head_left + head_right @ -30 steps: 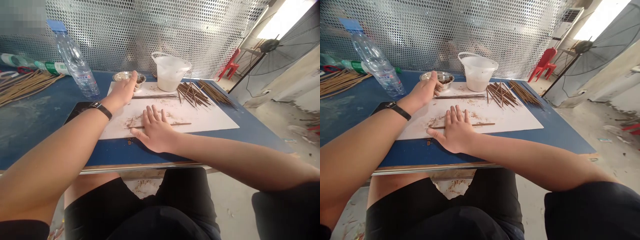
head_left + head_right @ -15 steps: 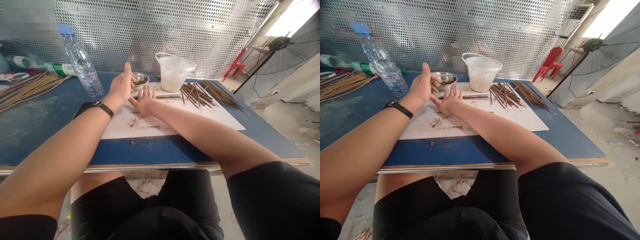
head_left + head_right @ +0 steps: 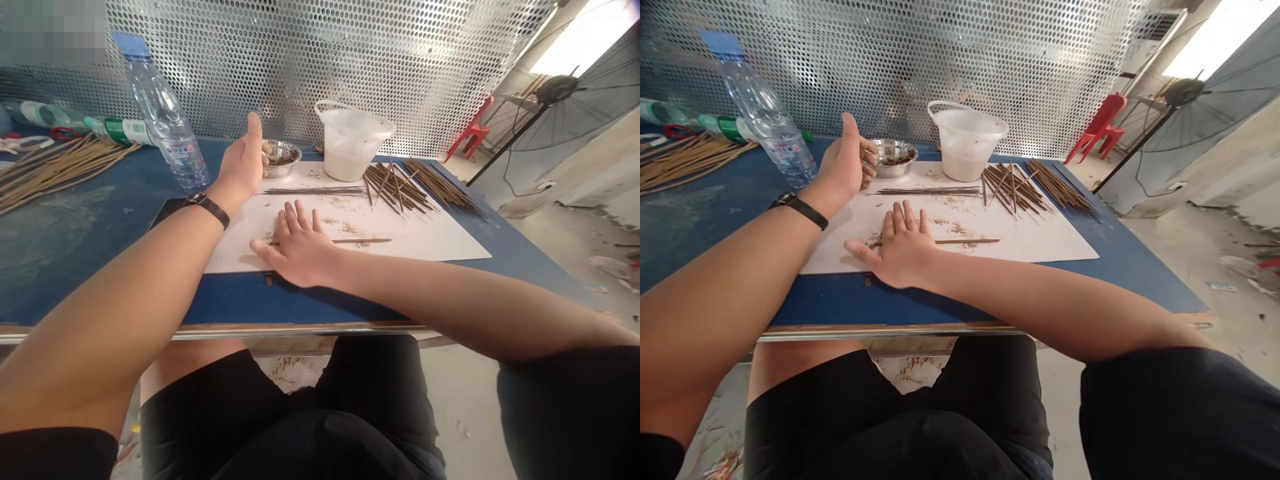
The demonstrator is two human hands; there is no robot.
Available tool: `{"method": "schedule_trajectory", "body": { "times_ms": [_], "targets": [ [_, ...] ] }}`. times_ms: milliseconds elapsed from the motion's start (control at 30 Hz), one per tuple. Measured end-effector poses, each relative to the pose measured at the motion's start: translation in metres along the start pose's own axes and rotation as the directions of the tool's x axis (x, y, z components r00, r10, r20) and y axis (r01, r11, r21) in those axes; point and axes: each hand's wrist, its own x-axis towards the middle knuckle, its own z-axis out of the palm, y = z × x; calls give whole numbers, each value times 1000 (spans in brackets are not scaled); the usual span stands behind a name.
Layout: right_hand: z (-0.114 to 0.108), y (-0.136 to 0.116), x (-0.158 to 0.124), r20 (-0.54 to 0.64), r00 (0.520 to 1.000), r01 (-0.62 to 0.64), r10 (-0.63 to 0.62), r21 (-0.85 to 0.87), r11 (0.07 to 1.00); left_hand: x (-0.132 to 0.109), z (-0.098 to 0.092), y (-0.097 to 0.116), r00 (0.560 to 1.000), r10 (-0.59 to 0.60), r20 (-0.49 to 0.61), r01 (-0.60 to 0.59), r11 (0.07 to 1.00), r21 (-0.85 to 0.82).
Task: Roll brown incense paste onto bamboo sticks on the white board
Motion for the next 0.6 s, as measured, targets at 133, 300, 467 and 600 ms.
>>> {"method": "schedule_trajectory", "body": {
  "times_ms": [133,300,467,600],
  "targets": [
    [-21,20,56,-32,997,-73,73,-17,997,-12,-9,14,978,-48,-204,59,997,50],
    [-40,29,105,-70,991,-116,115,1,993,-17,-19,20,943,-23,-331,84,982,172],
    [-24,17,112,-166,973,-167,162,-16,986,-14,-19,20,934,-56,-353,131,973,192],
    [-11,9,84,-96,988,-119,117,-9,993,-16,-16,24,931,-52,-361,114,981,154]
  ]
}}
